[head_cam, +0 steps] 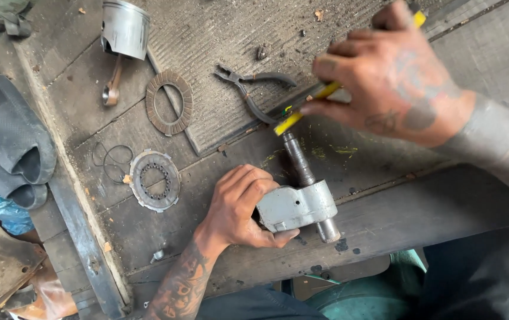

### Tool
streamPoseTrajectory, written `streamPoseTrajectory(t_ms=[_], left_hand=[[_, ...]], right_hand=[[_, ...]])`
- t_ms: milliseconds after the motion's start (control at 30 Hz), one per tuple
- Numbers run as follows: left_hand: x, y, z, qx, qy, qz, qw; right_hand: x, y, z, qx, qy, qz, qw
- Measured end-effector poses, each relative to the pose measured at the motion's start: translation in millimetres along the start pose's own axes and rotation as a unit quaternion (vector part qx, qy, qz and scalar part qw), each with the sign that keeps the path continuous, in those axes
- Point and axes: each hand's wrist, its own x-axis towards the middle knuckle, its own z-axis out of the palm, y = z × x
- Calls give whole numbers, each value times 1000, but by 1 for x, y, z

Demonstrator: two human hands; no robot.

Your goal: The person cleans a metal mechanical part using a yellow brush, scrubbing the exterior and interior surfaces. They rotate the part to access different areas and continue scrubbing while seated at a wooden workbench.

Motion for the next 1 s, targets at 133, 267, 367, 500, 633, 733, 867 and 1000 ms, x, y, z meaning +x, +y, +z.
streamPoseTrajectory(t_ms=[133,267,367,500,633,733,867,1000], left_hand=[[-2,-2,2,7,-3,4,1000],[-4,-2,3,2,-1,7,1000],[-1,0,1,7,-2,7,1000],[-2,4,0,49,1,1,999],[-9,19,7,149,19,68,986],[-12,22,11,210,-43,24,976],[-22,12,13,175,-14,63,982],[-22,12,6,-89,49,-10,995]], right_hand=[[-1,-5,-5,-5,63,-4,998],[-5,4,-2,-1,2,14,1000],[-1,-3,-5,0,17,-11,1000],[-5,9,-2,-59,-10,12,998],[-9,20,-6,-2,43,46,998],[-7,19,-3,29,63,23,997],[-8,20,3,-10,67,9,998],[-10,19,1,-37,105,34,993]])
